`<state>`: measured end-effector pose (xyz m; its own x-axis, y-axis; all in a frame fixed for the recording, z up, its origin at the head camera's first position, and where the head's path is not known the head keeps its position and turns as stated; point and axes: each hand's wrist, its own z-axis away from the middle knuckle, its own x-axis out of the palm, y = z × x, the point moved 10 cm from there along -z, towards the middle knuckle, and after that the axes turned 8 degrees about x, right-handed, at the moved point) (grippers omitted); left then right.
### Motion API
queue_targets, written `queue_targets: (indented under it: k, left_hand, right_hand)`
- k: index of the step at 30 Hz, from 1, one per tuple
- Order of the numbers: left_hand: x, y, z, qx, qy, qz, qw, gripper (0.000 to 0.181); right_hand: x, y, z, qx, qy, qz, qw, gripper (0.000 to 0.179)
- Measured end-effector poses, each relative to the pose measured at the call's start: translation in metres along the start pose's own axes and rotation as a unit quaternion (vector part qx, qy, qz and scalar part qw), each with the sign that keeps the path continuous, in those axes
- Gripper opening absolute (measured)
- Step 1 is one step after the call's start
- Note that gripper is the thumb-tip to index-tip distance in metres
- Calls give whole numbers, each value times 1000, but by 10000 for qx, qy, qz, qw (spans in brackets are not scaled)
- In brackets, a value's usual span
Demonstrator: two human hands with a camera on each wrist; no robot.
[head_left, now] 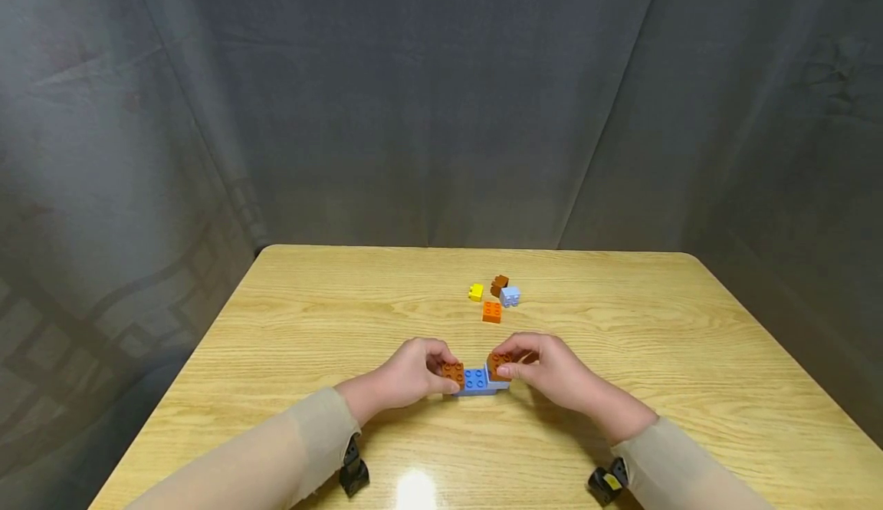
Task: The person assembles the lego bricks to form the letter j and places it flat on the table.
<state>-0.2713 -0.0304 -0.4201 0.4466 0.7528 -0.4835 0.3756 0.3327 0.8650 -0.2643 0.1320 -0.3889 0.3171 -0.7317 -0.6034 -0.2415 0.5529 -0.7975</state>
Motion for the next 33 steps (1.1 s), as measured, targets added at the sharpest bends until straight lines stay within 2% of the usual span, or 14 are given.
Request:
queue_targets:
  k: [9,15,33]
  left_hand:
    - [0,-1,-1,47,2,2,10000,21]
    - [1,-1,-2,93,-30,56,9999,19]
    - [1,0,-1,1,-99,7,10000,21]
  right_hand:
    - [0,-4,-3,34,-79,327,9994,13]
    - [5,-10,-5,-132,-220,585,9980,10]
    - [7,-14,-5,-160,-400,712,9965,6]
